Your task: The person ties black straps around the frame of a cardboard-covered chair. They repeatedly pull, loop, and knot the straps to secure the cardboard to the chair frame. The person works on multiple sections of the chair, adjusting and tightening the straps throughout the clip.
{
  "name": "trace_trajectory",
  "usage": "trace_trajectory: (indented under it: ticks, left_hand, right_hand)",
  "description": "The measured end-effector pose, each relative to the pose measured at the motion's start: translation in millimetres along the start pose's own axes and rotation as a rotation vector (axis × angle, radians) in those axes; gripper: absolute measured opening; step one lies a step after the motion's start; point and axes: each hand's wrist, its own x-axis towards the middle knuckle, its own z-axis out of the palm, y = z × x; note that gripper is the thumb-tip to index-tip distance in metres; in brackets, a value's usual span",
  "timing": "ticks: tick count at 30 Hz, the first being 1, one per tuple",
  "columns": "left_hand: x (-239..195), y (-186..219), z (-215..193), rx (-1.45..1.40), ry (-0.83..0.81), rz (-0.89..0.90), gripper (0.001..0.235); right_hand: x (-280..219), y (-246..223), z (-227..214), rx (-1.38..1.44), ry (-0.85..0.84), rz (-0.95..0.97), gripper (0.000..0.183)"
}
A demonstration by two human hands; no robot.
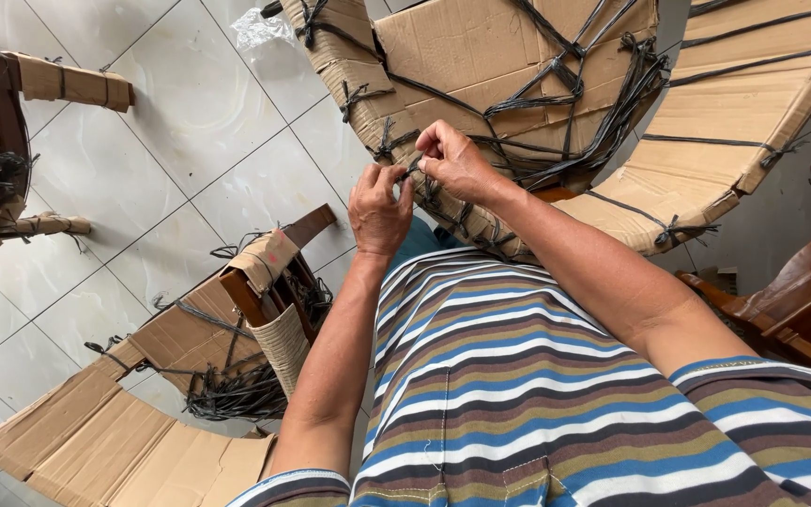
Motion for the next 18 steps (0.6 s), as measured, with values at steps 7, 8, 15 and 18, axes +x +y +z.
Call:
trace_trajectory:
  ticks: [7, 8, 15, 18]
  left_hand:
    - [0.8, -1.6, 3.8, -0.103, -0.008, -0.092, 0.011]
    - [1.8, -0.1, 3.5, -0.103, -0.008, -0.093, 0.012]
    - [5.7, 6.1, 3.2, -0.217, -0.020, -0.191, 0.010]
    - [4.2, 6.6, 3.9, -0.270, -0.025, -0.237, 0.010]
  right_hand:
    - [-6.8, -14.7, -2.5, 0.086, 0.004, -0.010, 0.027]
    - [-7.7, -15.3, -3.3, 0.110, 0.009, -0.018, 0.027]
    - [-6.3, -13.8, -5.5, 0.168, 0.010, -0.062, 0.028]
    - [-10.4, -20.5, -6.5, 0.189, 0.033, -0.034, 0.027]
